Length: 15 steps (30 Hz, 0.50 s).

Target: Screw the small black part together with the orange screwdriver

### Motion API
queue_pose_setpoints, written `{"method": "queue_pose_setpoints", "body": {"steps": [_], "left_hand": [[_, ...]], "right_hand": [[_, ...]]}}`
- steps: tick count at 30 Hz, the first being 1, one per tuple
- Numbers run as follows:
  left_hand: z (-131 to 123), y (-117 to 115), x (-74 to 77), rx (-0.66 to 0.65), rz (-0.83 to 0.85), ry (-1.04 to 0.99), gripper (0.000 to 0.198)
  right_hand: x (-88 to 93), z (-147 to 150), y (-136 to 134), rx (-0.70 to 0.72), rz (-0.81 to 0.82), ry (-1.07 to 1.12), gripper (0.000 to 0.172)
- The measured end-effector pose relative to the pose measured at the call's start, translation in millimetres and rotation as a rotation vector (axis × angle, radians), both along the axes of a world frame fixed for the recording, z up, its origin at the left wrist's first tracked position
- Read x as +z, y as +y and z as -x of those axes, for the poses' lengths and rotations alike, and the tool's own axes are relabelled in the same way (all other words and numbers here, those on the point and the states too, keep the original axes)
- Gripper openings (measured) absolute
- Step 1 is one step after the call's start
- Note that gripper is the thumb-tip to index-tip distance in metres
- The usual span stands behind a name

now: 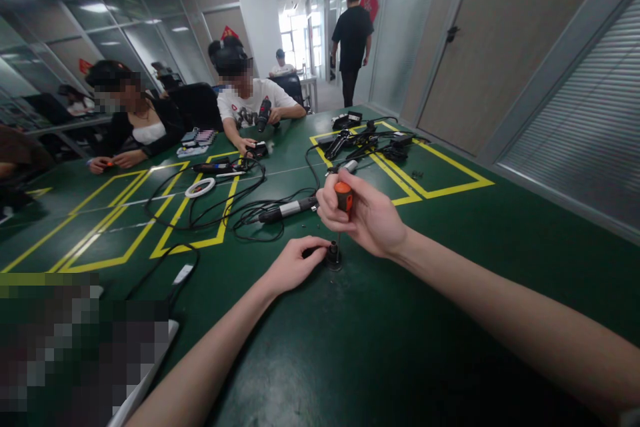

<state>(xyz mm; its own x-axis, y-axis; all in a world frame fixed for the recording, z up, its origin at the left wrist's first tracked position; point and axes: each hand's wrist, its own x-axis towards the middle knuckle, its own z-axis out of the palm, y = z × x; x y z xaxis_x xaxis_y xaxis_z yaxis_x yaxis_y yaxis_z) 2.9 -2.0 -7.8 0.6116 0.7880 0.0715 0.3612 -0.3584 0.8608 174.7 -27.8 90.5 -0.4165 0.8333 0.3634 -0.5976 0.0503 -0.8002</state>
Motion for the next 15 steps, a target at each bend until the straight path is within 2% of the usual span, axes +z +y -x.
{"method": "queue_pose_setpoints", "body": {"steps": [9, 15], "left_hand": [[0.5, -0.2, 0.7, -0.003, -0.002, -0.004, 0.03], [0.4, 0.0, 0.9, 0.004, -0.005, 0.002, 0.031]], "right_hand": [[-0.9, -2.0, -2.4, -0.009, -0.036, 0.042, 0.024], [-0.4, -1.8, 0.2, 0.032, -0.019, -0.025, 0.044]]}}
